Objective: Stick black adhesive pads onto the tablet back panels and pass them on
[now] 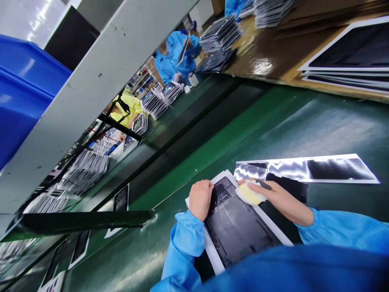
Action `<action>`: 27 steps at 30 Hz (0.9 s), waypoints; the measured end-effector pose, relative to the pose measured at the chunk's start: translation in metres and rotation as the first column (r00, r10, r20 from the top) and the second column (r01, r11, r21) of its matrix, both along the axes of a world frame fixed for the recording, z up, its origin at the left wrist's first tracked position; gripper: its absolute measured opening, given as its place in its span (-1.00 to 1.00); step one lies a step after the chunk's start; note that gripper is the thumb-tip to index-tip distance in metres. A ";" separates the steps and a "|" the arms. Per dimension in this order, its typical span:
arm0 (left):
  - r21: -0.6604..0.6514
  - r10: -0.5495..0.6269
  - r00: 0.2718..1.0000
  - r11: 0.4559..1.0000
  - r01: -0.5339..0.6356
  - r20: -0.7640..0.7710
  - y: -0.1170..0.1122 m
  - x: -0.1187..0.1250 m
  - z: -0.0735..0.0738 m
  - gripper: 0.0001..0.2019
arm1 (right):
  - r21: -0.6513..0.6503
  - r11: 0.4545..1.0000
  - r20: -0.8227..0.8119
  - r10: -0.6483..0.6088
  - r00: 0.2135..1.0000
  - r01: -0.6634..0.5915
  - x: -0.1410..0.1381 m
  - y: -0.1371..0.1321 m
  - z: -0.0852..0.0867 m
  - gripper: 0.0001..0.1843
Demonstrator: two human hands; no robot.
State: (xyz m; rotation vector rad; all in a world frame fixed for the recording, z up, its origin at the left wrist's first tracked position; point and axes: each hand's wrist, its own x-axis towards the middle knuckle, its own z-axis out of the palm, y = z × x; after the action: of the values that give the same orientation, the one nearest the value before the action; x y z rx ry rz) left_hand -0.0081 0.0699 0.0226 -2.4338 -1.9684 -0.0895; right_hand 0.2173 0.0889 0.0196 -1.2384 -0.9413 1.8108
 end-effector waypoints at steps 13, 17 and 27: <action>0.244 -0.042 0.997 0.968 0.057 -0.065 -0.005 0.009 0.024 -0.78 | 0.084 0.993 -0.150 0.098 0.984 -0.086 0.006 -0.009 0.001 -0.55; 0.338 -0.111 0.991 0.938 0.080 0.074 -0.002 0.019 0.050 -0.76 | 0.143 0.965 -0.124 0.240 0.963 -0.222 0.001 -0.024 0.008 -0.67; -0.152 0.136 0.550 0.988 -0.016 0.824 -0.016 0.041 0.028 -0.49 | -0.025 0.814 -0.260 -0.565 0.783 0.580 0.032 0.000 0.036 -0.71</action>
State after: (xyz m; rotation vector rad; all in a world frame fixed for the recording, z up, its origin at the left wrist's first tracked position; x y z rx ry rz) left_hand 0.0330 0.0535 0.0504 -2.6199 -2.4063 -1.4363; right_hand 0.2489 0.0884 0.0558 -1.0691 -0.3953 1.3912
